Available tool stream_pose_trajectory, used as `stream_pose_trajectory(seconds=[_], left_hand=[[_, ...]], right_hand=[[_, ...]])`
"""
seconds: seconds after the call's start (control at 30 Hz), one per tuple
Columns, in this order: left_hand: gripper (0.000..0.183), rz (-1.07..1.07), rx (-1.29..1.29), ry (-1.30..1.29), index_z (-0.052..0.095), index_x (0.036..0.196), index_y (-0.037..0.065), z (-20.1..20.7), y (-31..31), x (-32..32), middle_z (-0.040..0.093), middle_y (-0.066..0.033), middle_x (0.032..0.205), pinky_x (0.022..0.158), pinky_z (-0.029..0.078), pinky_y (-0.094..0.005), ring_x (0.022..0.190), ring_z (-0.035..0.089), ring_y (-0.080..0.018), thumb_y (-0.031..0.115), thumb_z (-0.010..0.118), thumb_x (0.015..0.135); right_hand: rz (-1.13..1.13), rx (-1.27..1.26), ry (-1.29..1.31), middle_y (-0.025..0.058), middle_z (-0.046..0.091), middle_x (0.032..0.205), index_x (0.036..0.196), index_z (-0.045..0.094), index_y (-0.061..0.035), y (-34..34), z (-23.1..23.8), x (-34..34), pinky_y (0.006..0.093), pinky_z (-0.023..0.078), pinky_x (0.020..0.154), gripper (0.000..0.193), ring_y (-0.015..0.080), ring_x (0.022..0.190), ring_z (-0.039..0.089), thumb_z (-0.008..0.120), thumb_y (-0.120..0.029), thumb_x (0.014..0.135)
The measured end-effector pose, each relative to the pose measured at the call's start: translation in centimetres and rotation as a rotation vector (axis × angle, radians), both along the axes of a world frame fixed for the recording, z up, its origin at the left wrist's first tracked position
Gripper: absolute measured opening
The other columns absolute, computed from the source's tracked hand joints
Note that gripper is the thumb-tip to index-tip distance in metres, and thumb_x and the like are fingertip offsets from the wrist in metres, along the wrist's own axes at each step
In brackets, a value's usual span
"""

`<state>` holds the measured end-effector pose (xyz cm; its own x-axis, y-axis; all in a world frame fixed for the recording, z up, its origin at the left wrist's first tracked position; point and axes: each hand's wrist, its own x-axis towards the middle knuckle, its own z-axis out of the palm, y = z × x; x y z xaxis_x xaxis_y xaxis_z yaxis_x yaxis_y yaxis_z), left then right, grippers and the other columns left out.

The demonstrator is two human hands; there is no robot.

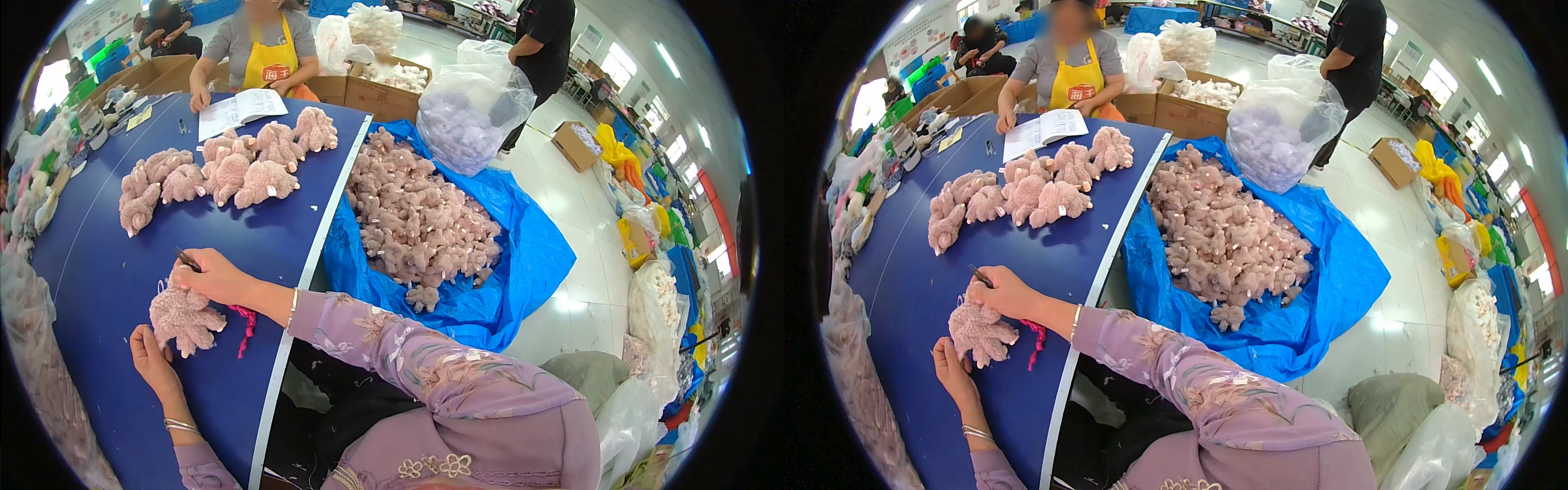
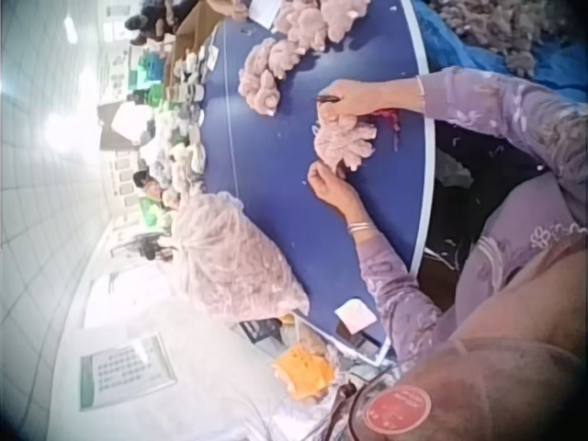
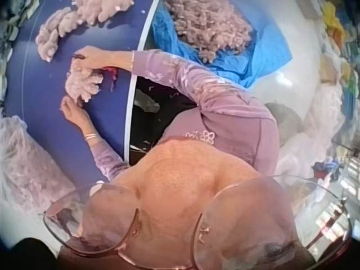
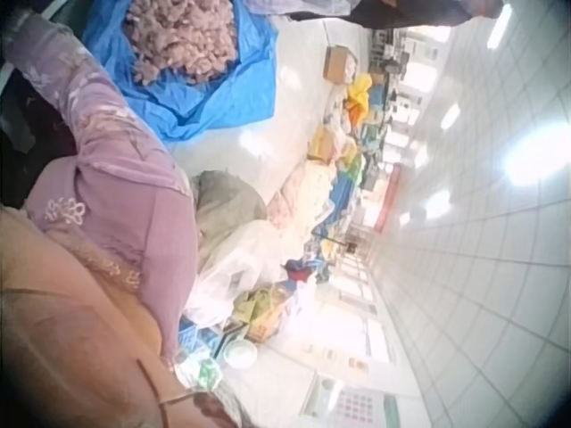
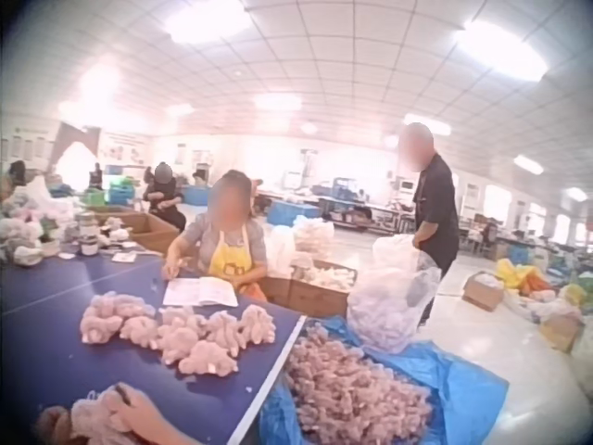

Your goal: The person uses scissors to trim loose threads and excess fabric from small pink stuffed animals on a blue table. They handle each toy one at a time, rotate it to access different sides, and place finished units into a blue bag.

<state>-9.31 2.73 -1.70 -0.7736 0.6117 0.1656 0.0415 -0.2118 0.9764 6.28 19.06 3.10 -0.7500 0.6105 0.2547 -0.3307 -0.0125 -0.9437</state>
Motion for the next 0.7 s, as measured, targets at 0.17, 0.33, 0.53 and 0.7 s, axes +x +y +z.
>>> stream_pose_trajectory(seconds=[0.17, 0.33, 0.53, 0.7], left_hand=[[0.013, -0.038, -0.018, 0.045, 0.057, 0.1, 0.006, -0.7, -0.1, -0.9, 0.041, 0.0039, 0.064, 0.045, 0.028, -0.0187, 0.05, 0.034, -0.0028, 0.017, 0.05, 0.1], [0.015, -0.051, -0.085, 0.137, 0.057, 0.098, 0.005, -0.6, 0.0, -0.3, 0.039, 0.0035, 0.062, 0.047, 0.029, -0.0197, 0.051, 0.034, -0.0039, 0.018, 0.05, 0.1], [0.016, -0.082, -0.103, 0.2, 0.057, 0.099, 0.005, -0.9, -0.2, -0.9, 0.038, 0.0031, 0.061, 0.048, 0.029, -0.0197, 0.052, 0.036, -0.0045, 0.019, 0.05, 0.099], [0.015, -0.084, -0.14, 0.268, 0.057, 0.1, 0.004, -1.6, -0.4, -2.0, 0.038, 0.0027, 0.061, 0.049, 0.03, -0.0196, 0.053, 0.037, -0.005, 0.017, 0.05, 0.099]], right_hand=[[-0.177, 0.025, 0.063, 0.0002, 0.058, 0.076, 0.085, 0.059, -0.0006, 1.3, 0.9, 4.8, 0.0233, 0.043, 0.063, 0.015, 0.0066, 0.067, 0.05, 0.057, -0.016, 0.087], [-0.413, 0.128, -0.04, 0.0003, 0.06, 0.08, 0.092, 0.062, -0.0003, 2.9, 1.1, 15.4, 0.0237, 0.046, 0.063, 0.017, 0.0062, 0.072, 0.053, 0.057, -0.017, 0.087], [-0.921, 0.001, -0.242, -0.0006, 0.06, 0.08, 0.098, 0.063, -0.0032, 5.5, -0.8, 32.2, 0.0256, 0.046, 0.061, 0.019, 0.0084, 0.07, 0.054, 0.06, -0.02, 0.089], [-1.591, 0.437, -0.39, 0.0097, 0.064, 0.076, 0.092, 0.066, 0.0, 16.0, 1.3, 51.6, 0.0321, 0.048, 0.065, 0.027, 0.0166, 0.069, 0.059, 0.056, -0.025, 0.087]])
